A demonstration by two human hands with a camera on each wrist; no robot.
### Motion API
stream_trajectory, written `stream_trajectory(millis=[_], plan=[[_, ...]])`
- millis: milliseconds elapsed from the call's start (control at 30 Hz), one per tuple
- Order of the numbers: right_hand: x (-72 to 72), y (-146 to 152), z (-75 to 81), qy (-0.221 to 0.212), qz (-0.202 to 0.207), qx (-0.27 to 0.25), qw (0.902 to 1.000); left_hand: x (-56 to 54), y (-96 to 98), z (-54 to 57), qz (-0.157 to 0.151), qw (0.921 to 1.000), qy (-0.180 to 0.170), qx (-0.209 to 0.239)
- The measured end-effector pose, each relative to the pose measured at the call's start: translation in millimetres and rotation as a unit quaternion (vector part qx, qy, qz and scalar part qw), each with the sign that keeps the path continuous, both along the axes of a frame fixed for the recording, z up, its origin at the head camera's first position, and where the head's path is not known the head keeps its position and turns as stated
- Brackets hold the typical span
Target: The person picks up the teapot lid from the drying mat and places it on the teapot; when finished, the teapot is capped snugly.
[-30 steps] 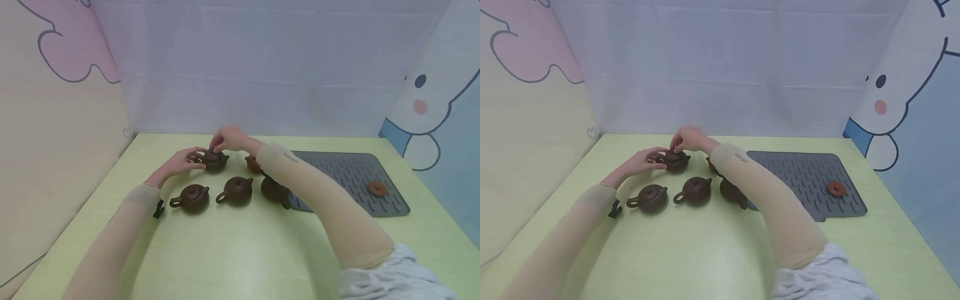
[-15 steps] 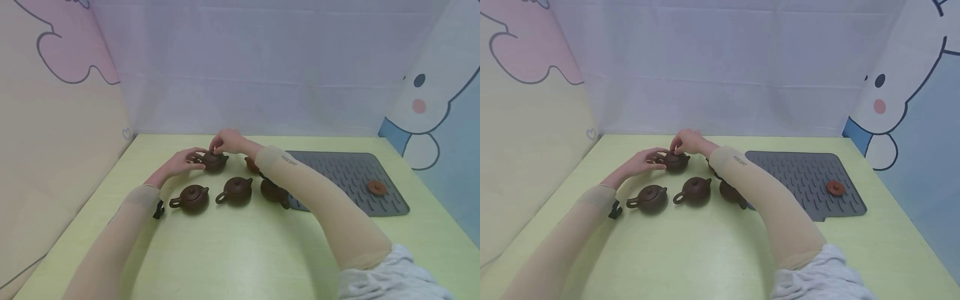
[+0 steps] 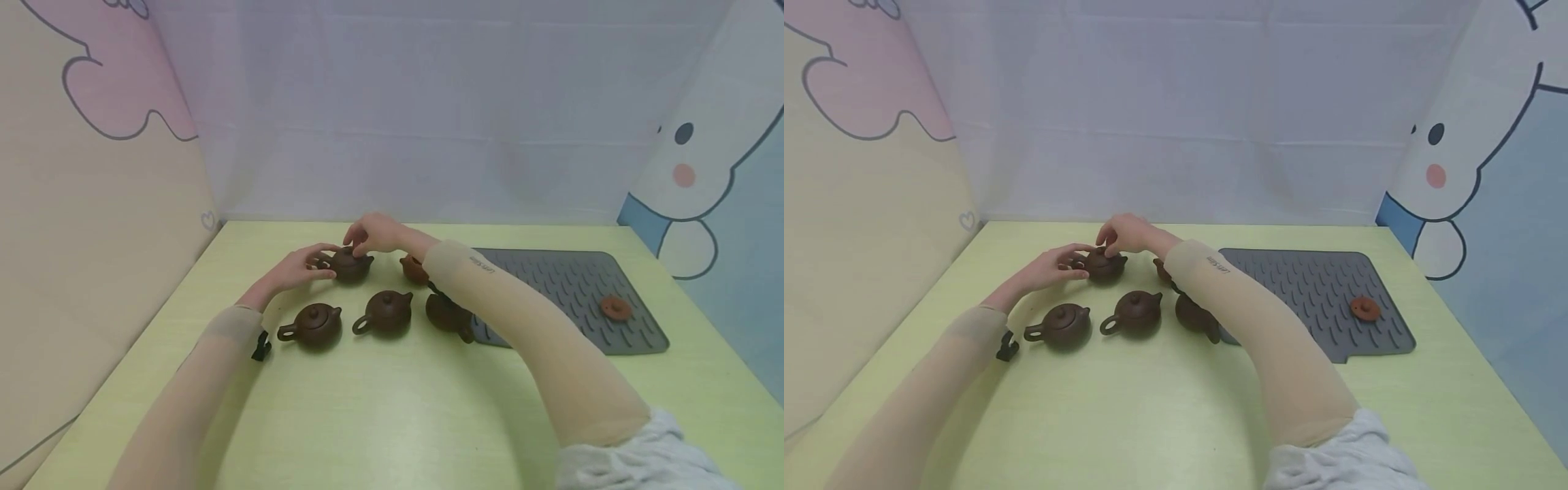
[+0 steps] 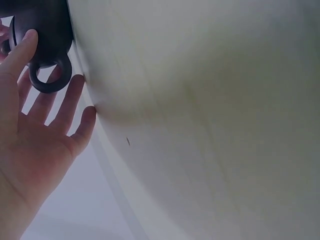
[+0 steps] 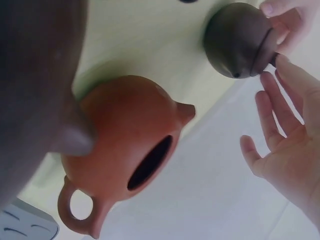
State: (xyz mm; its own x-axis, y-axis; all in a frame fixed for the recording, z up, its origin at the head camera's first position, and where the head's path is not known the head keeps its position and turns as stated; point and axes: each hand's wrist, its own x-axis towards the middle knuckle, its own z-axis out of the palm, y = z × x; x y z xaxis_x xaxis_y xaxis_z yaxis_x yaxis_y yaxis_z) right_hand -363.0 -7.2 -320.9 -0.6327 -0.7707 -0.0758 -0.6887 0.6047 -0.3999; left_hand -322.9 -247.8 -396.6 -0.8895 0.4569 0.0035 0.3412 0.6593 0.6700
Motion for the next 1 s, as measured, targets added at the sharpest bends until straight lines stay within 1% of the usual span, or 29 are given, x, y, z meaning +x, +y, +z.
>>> stream_trajectory(millis=[100, 200, 300, 433, 533, 633, 800, 900, 1000], plan=[[-0.2, 4.8, 3.7, -0.017, 0.004, -0.001, 0.9999, 0.1, -0.1, 0.3, -0.001, 1.0, -0.006, 0.002], [1.6, 11.7, 7.6, -0.03, -0.001, -0.008, 0.9995, 1.6, -0.8, 0.1, -0.001, 0.9999, -0.012, 0.001], [6.2, 20.9, 11.0, -0.031, -0.006, -0.014, 0.9994, 4.8, -1.8, 0.5, 0.0, 0.9998, -0.019, -0.002], [14.8, 37.8, 13.2, -0.03, -0.01, -0.036, 0.9989, 8.2, -2.6, 1.7, 0.006, 0.9995, -0.031, -0.01], [21.3, 53.5, 13.6, -0.023, -0.018, -0.06, 0.9978, 9.0, -1.2, 4.7, 0.003, 0.9996, -0.027, -0.012], [29.0, 68.9, 15.3, -0.004, -0.023, -0.082, 0.9964, 8.5, 1.4, 10.9, -0.004, 0.9997, -0.011, -0.02], [43.8, 89.3, 15.2, 0.03, -0.029, -0.114, 0.9926, 8.2, 7.2, 25.8, -0.011, 0.9988, 0.025, -0.041], [53.8, 98.7, 10.8, 0.053, -0.037, -0.133, 0.989, 7.8, 13.5, 33.8, -0.018, 0.9966, 0.06, -0.054], [65.3, 107.2, 5.6, 0.072, -0.05, -0.155, 0.9839, 6.0, 22.4, 40.5, -0.026, 0.9919, 0.1, -0.073]])
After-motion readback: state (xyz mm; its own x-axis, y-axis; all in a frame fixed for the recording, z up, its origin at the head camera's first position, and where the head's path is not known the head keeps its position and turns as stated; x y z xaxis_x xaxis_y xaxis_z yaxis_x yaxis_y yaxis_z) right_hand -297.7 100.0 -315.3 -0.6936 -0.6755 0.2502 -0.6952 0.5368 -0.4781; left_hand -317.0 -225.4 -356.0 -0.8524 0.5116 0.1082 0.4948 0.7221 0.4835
